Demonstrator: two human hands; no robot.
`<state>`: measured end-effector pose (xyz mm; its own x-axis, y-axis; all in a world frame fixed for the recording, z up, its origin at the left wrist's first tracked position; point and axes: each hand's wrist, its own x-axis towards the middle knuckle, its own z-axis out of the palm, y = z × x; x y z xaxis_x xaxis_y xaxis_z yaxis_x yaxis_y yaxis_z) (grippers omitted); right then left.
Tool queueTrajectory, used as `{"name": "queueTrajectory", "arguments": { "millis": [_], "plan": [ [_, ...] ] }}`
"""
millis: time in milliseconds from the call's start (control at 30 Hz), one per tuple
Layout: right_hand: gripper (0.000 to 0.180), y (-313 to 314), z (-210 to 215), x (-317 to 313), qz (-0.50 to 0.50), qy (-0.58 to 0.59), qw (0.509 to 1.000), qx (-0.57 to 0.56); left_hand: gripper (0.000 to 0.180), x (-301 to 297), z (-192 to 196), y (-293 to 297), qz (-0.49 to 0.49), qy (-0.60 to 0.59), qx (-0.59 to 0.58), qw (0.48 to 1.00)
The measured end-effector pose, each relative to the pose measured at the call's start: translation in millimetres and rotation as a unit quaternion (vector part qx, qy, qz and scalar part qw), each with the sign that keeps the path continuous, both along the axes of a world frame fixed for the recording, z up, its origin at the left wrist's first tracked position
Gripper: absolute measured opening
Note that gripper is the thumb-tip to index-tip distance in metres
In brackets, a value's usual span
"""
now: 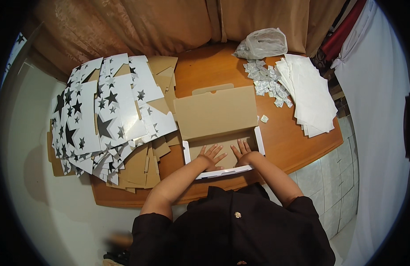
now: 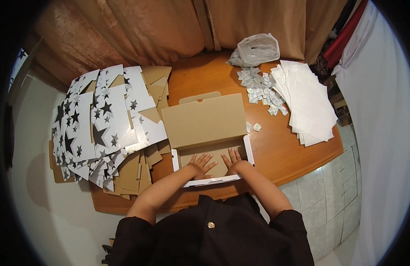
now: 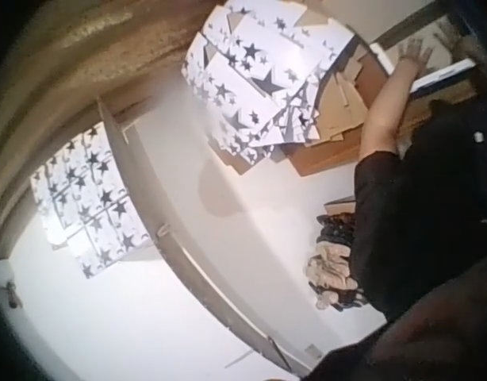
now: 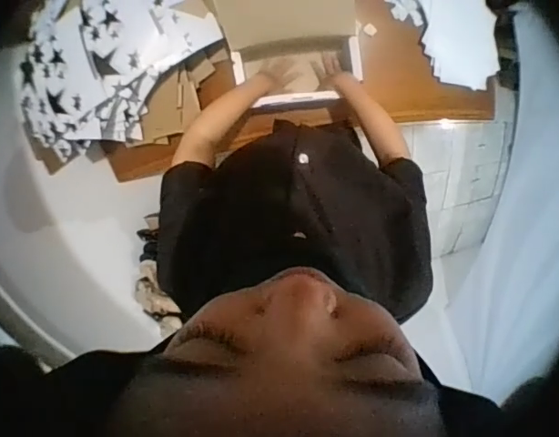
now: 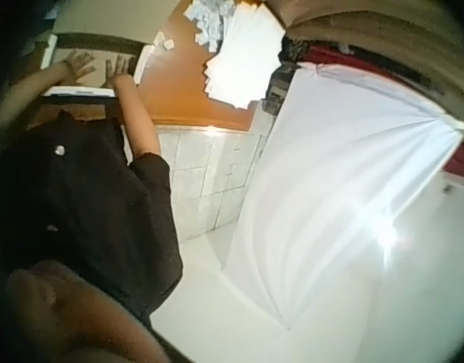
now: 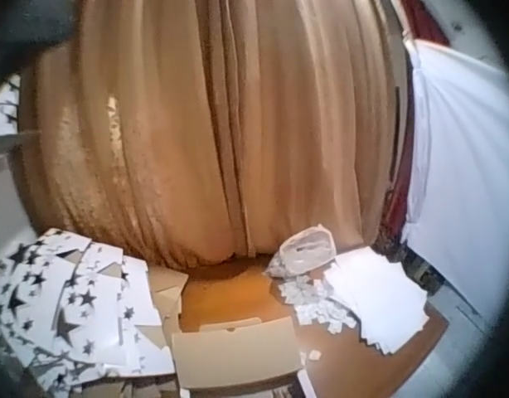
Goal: Folding cardboard boxes with a star pattern and placing them on a shelf.
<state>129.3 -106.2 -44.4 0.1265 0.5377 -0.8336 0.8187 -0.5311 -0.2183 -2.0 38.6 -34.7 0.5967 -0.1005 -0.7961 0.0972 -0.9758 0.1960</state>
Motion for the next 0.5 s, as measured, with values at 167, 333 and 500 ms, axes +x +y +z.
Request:
{"name": "queueTrajectory", "arguments": {
  "millis": [167,333,500],
  "plan": [
    [0.085,10.0,42.7,13.8,-0.121,0.148,0.969,0.156,0.059,16.0,54.2,20.7,0.111,-0.057,-0.148,0.981],
    [0.051,-24.4,105.2,19.3,-0.348,0.182,0.736,0.552,0.044,-31.4,100.0,41.3,0.294,-0.462,-0.238,0.802],
    [0.047,-71.1,16.0,20.8,-0.525,0.012,0.673,0.520,0.047,-83.1,13.0,29.5,0.487,-0.604,-0.014,0.631]
  ]
}}
